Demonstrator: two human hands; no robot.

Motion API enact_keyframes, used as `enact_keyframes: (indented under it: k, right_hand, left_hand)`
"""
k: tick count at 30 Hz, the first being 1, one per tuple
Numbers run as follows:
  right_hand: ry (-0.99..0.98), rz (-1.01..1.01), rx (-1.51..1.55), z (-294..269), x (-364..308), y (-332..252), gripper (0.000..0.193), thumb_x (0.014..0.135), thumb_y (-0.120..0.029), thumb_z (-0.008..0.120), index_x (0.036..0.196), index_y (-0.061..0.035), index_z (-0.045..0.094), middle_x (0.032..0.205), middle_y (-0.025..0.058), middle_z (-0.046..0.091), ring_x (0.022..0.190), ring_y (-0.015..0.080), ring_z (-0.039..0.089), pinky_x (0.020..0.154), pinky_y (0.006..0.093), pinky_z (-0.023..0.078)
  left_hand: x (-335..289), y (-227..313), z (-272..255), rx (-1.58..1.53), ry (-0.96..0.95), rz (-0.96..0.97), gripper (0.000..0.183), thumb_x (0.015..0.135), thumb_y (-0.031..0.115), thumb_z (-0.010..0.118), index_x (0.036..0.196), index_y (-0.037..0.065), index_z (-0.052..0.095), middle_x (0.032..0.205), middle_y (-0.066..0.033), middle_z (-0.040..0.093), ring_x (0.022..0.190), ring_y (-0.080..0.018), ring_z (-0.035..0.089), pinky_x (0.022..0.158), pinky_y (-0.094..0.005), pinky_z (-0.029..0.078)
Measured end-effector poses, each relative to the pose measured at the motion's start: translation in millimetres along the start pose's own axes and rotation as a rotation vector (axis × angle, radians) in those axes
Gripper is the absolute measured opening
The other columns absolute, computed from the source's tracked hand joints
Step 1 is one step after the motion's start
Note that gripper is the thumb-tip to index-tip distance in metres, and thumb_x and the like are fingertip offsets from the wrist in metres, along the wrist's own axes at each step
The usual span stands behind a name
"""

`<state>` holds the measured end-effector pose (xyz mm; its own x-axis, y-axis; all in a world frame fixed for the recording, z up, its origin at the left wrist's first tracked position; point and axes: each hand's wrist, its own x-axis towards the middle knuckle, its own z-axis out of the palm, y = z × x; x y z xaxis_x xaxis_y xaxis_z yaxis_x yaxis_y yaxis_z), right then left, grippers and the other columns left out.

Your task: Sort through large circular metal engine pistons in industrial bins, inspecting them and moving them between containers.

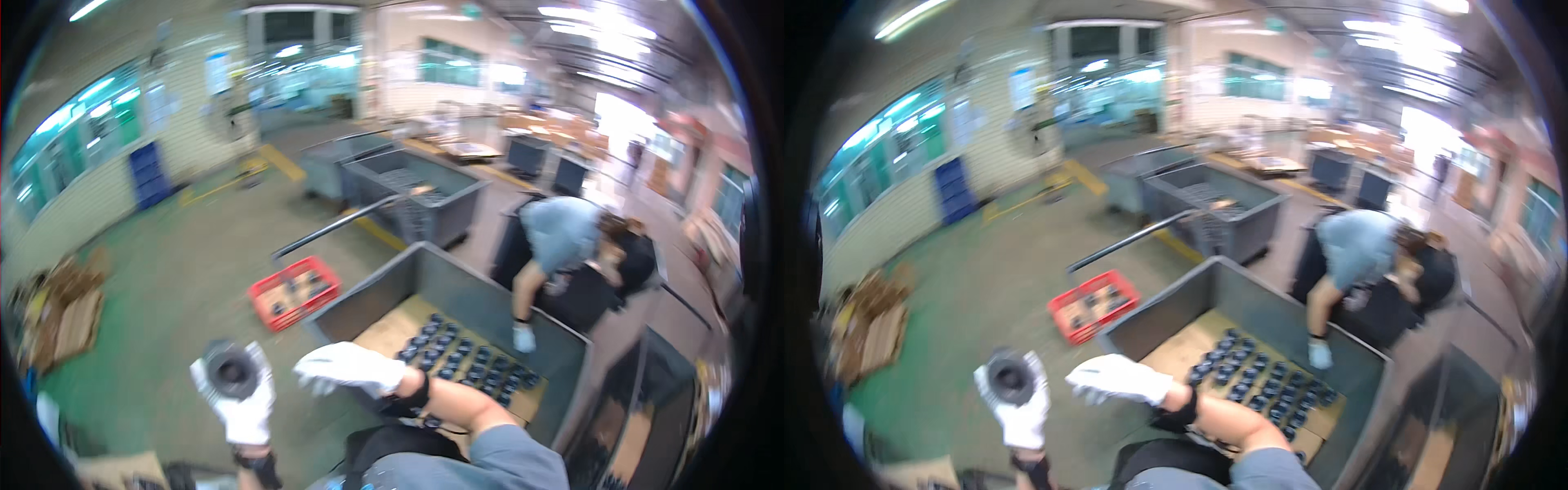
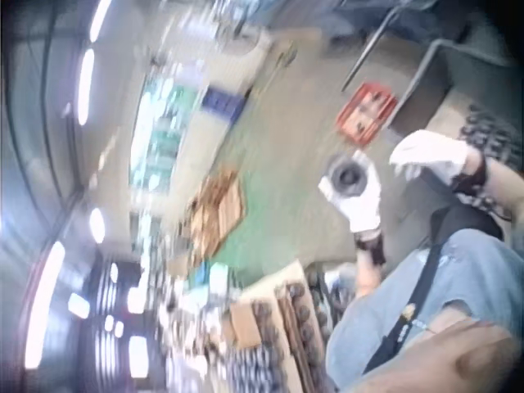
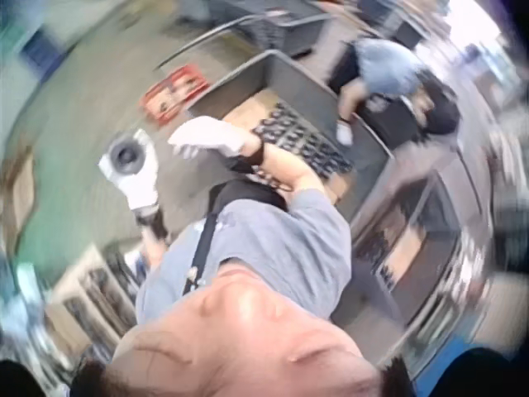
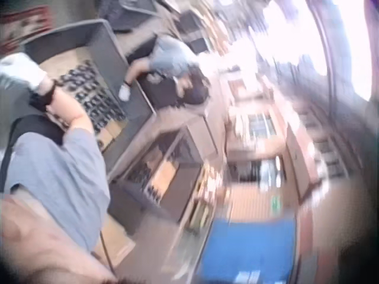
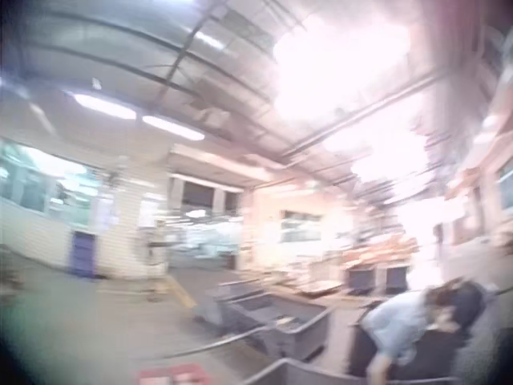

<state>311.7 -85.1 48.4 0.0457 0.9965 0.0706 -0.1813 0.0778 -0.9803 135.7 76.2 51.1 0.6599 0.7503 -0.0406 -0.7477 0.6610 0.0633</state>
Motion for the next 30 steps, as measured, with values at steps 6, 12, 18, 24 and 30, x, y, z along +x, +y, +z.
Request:
enact_keyframes:
  k: [6, 12, 18, 24, 30]
  right_hand:
    - [-0.224, 0.258, -0.841, 28.9, 13.4, -3.8, 0.057, 0.095, -0.055, 0.057, 0.109, -0.0022, 0.071, 0.091, 0.0135, 0.073, 0.085, 0.0254, 0.070, 0.078, 0.0358, 0.053]
    - [-0.518, 0.201, -0.855, 100.5, 48.3, -14.2, 0.089, 0.079, -0.078, 0.059, 0.109, 0.0054, 0.067, 0.093, 0.0214, 0.071, 0.091, 0.0335, 0.070, 0.083, 0.0381, 0.053]
    - [-0.359, 0.084, -0.615, 152.3, 73.2, -25.6, 0.067, 0.085, -0.067, 0.063, 0.090, -0.0002, 0.066, 0.067, 0.0079, 0.067, 0.064, 0.0208, 0.068, 0.064, 0.0327, 0.053]
    - [-0.406, 0.339, -0.235, 173.3, 74.6, -0.4, 0.057, 0.091, -0.059, 0.062, 0.081, -0.0023, 0.066, 0.065, 0.0039, 0.067, 0.057, 0.0128, 0.065, 0.056, 0.0275, 0.053]
    - [-0.668, 0.189, -0.742, 175.1, 66.5, -12.1, 0.081, 0.087, -0.079, 0.047, 0.084, -0.0013, 0.071, 0.066, 0.0115, 0.067, 0.065, 0.0264, 0.069, 0.067, 0.0361, 0.054]
  left_hand:
    - [26.5, -9.6, 16.2, -0.176, 0.117, -0.043, 0.058, 0.083, 0.055, 0.072, 0.113, 0.006, 0.064, 0.112, -0.0164, 0.064, 0.110, -0.0378, 0.058, 0.100, -0.0504, 0.051]
    - [22.1, 40.8, 82.1, -0.057, -0.100, 0.331, 0.056, 0.084, 0.052, 0.075, 0.115, 0.007, 0.064, 0.119, -0.0126, 0.064, 0.110, -0.0343, 0.060, 0.101, -0.0540, 0.051]
    - [7.3, 75.2, 103.3, 0.238, -0.007, 0.956, 0.059, 0.087, 0.045, 0.074, 0.129, 0.008, 0.055, 0.129, -0.0152, 0.058, 0.117, -0.0314, 0.057, 0.103, -0.0519, 0.050]
    - [5.9, 112.6, 74.4, 0.850, -0.022, 1.615, 0.056, 0.090, 0.028, 0.075, 0.137, 0.013, 0.047, 0.138, -0.0097, 0.051, 0.122, -0.0200, 0.054, 0.109, -0.0376, 0.044]
    - [-20.8, 109.6, 79.8, 0.318, -0.001, 1.053, 0.058, 0.088, 0.049, 0.072, 0.133, 0.017, 0.052, 0.137, -0.0045, 0.053, 0.118, -0.0270, 0.056, 0.099, -0.0495, 0.053]
